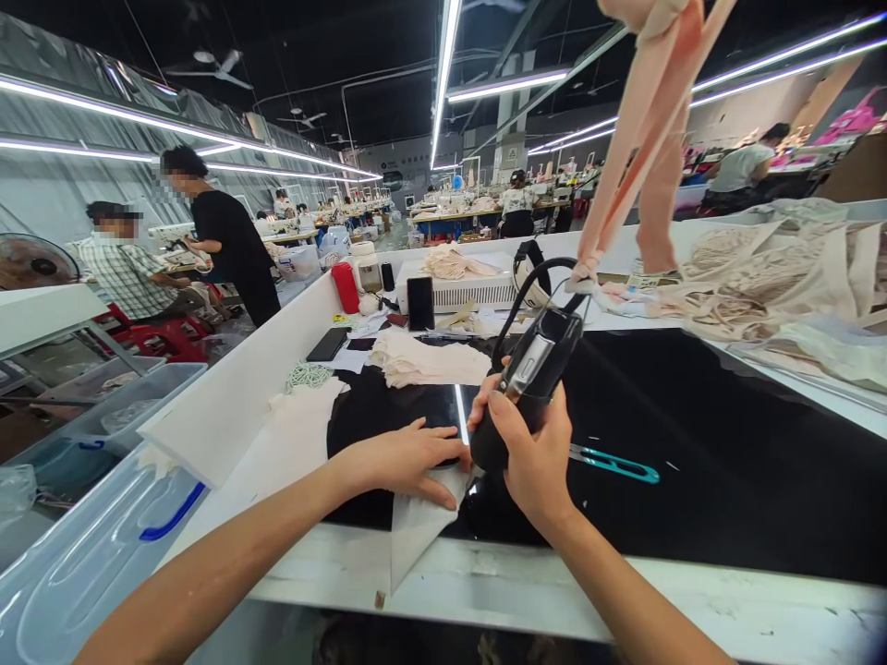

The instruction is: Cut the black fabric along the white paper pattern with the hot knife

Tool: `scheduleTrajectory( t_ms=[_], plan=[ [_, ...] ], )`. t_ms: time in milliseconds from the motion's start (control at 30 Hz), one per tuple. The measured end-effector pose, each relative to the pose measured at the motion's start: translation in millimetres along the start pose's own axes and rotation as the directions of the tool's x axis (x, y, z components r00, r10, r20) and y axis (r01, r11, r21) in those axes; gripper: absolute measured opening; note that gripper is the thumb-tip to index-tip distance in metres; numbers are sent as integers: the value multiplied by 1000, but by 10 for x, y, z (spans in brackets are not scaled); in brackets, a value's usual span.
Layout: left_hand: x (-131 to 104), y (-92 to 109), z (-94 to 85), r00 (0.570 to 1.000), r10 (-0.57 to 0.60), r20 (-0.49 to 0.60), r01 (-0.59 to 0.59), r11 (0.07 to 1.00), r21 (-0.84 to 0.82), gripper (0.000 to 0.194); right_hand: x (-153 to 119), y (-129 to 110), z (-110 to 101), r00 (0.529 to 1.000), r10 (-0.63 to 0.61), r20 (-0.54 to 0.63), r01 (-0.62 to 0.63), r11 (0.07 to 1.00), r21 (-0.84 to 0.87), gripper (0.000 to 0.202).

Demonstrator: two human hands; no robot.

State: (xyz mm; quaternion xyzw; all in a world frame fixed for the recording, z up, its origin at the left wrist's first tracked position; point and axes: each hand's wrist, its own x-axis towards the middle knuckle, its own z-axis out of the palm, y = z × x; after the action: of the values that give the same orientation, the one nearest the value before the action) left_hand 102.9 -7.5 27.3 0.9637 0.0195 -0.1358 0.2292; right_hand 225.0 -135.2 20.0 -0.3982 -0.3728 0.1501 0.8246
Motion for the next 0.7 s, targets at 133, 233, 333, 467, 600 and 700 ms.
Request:
scheduleTrajectory(
  t_ms=[133, 233, 333, 467, 600, 700],
  plan=[
    [9, 30, -17, 1000, -17, 16, 16, 1000, 17, 41, -41, 23, -10, 1000, 8, 10, -8, 1000, -5, 28],
    [15, 53, -28, 999, -30, 20, 30, 999, 22, 39, -56, 50, -17, 1000, 16, 8, -15, 1000, -12, 29],
    [22, 55, -34, 999, -42, 26, 41, 999, 25, 40, -59, 73, -20, 1000, 13, 15, -13, 1000, -21, 29],
    [31, 48, -37, 999, -49, 24, 48, 999, 24, 44, -57, 86, -29, 1000, -7, 23, 8, 998, -62, 25],
    [34, 75, -51, 998, -57, 26, 56, 998, 35, 44, -64, 76, -35, 1000, -15, 17, 16, 996, -82, 24],
    [33, 97, -60, 997, -59, 40, 57, 998, 41, 46, -81, 58, -21, 1000, 2, 9, -2, 999, -39, 25]
  ],
)
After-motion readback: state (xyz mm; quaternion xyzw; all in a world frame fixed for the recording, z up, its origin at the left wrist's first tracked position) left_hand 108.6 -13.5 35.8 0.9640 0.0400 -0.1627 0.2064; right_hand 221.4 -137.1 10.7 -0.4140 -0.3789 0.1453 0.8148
